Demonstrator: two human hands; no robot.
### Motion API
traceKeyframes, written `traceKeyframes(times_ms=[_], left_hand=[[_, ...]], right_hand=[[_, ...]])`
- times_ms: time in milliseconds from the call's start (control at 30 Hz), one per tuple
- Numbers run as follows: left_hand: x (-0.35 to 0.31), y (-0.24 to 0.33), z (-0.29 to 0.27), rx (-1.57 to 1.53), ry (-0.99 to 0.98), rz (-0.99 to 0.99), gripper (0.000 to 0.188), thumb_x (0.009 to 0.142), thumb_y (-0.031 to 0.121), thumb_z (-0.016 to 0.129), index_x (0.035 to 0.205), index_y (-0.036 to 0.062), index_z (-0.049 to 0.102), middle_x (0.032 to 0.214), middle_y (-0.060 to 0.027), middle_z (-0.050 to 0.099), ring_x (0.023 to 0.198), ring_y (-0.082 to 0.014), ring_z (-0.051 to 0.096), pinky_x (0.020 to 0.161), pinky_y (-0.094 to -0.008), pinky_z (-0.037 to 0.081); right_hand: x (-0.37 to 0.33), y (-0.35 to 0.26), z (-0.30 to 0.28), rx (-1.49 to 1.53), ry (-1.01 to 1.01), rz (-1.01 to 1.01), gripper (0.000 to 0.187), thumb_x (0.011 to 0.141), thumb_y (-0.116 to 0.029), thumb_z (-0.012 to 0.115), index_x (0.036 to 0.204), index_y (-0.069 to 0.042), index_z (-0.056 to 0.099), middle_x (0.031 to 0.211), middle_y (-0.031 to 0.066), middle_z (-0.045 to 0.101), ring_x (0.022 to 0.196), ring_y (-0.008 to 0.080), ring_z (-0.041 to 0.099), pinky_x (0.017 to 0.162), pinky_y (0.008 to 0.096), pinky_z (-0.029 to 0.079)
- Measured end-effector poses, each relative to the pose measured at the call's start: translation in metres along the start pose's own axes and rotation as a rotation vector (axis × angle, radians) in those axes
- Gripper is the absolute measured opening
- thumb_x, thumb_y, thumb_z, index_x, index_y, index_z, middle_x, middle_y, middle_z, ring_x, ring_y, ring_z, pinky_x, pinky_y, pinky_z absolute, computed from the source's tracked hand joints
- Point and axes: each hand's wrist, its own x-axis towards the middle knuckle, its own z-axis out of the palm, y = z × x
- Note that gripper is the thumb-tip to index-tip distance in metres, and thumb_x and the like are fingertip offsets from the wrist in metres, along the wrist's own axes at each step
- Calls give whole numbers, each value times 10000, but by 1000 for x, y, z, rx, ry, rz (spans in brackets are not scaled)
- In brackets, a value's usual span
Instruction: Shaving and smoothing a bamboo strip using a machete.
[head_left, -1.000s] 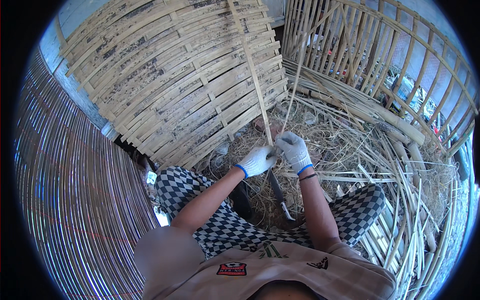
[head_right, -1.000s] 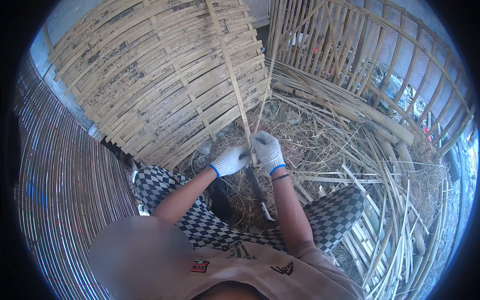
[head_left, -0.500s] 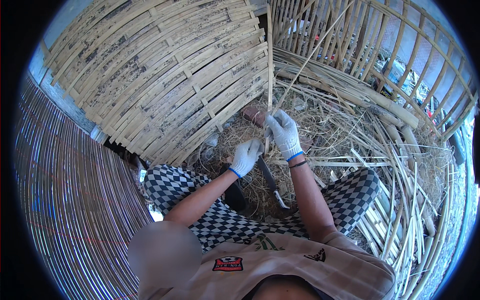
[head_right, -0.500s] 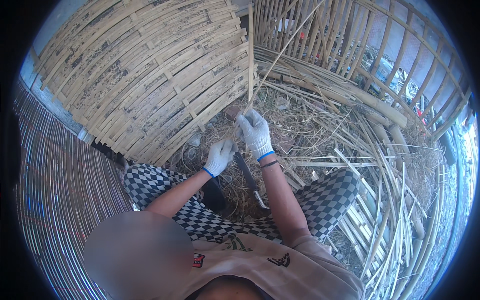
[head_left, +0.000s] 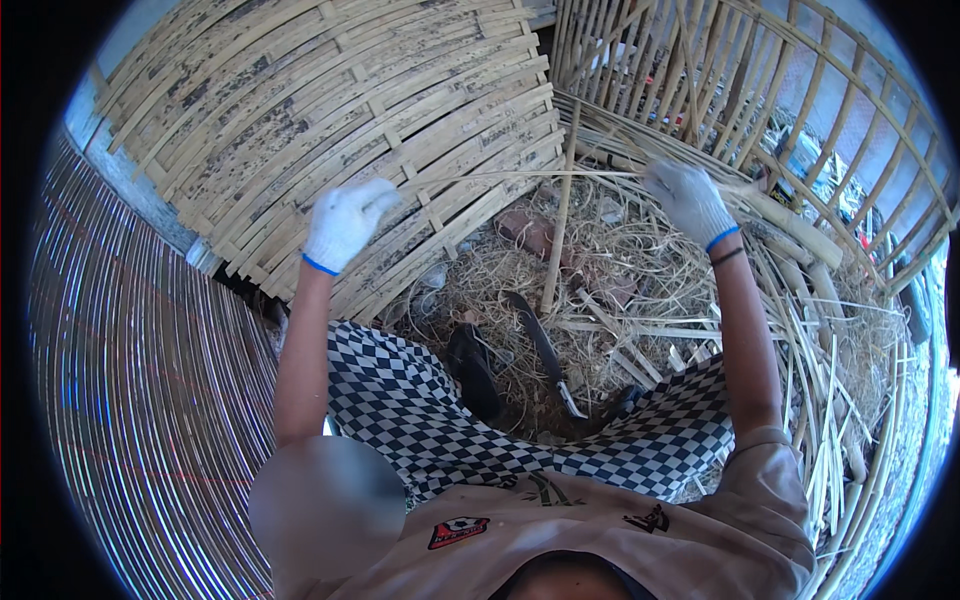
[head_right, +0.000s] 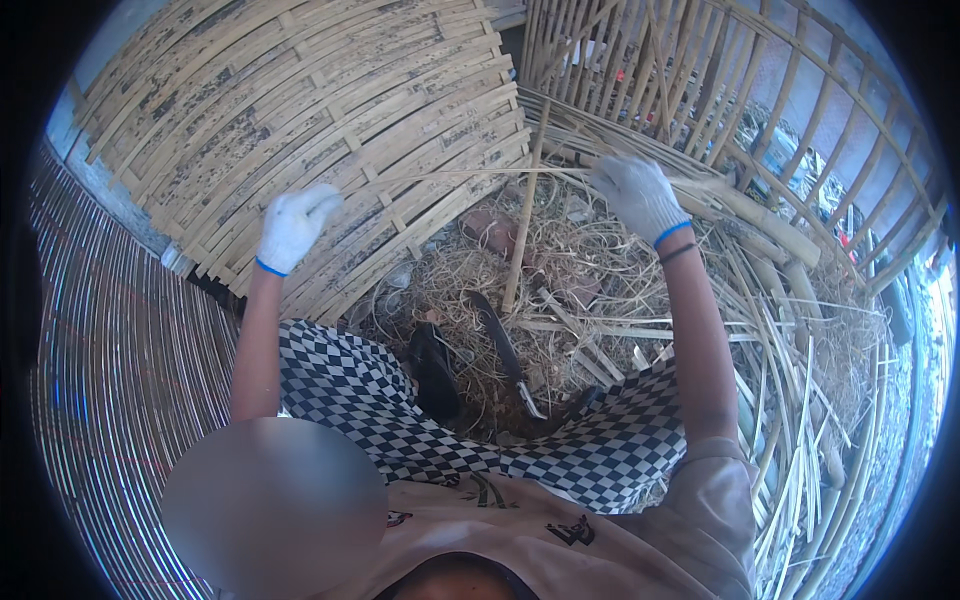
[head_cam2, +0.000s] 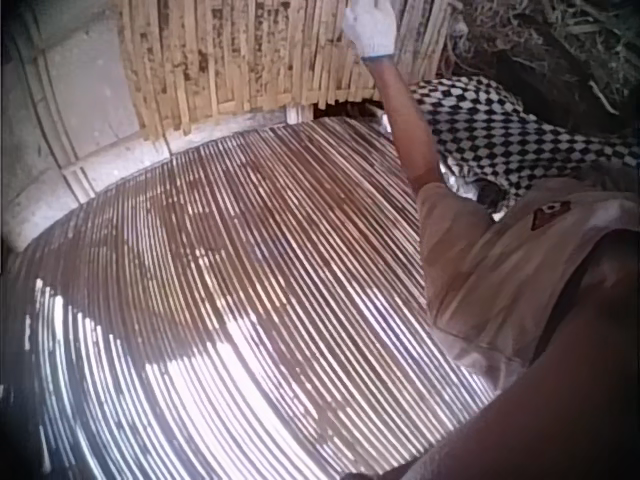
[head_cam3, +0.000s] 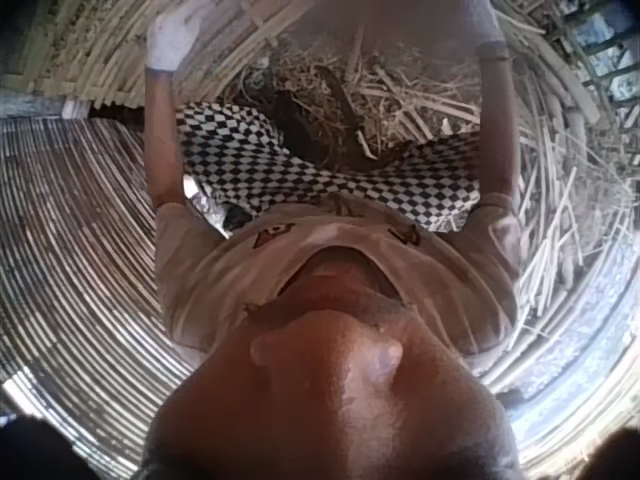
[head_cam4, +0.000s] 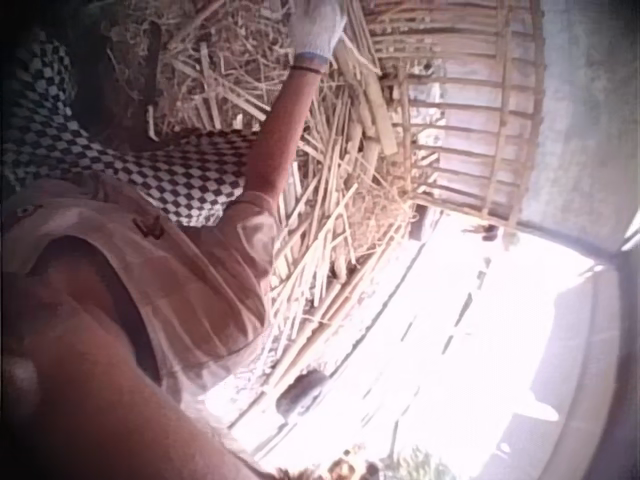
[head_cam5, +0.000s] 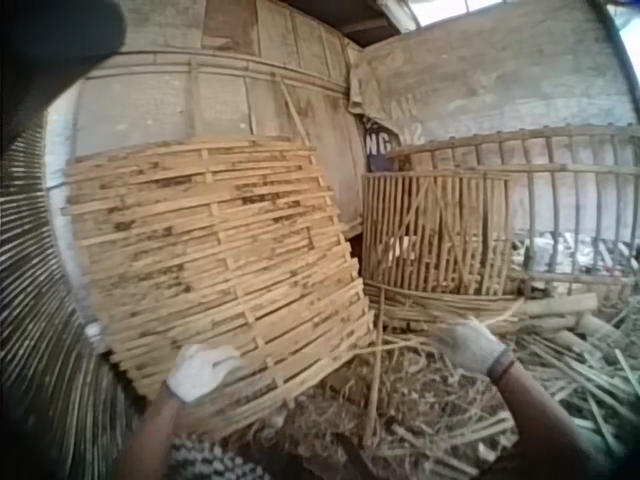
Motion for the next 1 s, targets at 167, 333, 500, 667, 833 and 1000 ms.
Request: traceKeyframes(times_ms=[167,333,500,667,833,1000], left_hand=[[-9,-72,-59,121,202,-16,239,944,296,649,1021,94,752,1024,-175,720,946,-349,697,817,-402,544],[-22,-124,-86,142,326,-299,284,973,301,621,1012,41,726,988,-190,720,925,-394,680,806,-417,525],[-22,-126,-51,-24,400,-239,350,1001,335,598,905,15,702,797,-131,689,709,-249,636,693,-365,490],[-12,-109,13,-379,349,-367,414,1033,353,561,818,16,668,697,-39,603,645,-97,515,624,-291,435],[-7,-100,38,-548,338,-461,437,1038,349,558,794,1,661,713,-23,615,650,-107,527,637,-287,442],[-10,-99,44,-520,328,-452,437,1047,370,548,835,7,670,739,-16,625,663,-96,515,632,-282,432]], right_hand=[[-17,20,-10,-56,248,-25,154,903,-176,658,984,-45,669,880,176,671,865,395,648,781,472,507],[-21,45,-46,-146,508,51,148,958,-178,631,996,-39,665,905,169,685,865,382,657,761,441,507],[-20,42,-22,31,626,364,259,1023,-265,564,988,-25,657,819,201,647,768,377,645,693,403,495],[-10,30,28,311,610,512,363,1029,-331,538,1072,-2,684,839,227,669,772,358,659,737,416,500],[-11,29,59,369,443,608,373,1034,-318,520,1060,18,681,846,236,673,789,382,647,761,405,500],[-9,32,77,410,505,588,374,1035,-312,517,1044,25,680,885,242,682,821,391,642,781,411,497]])
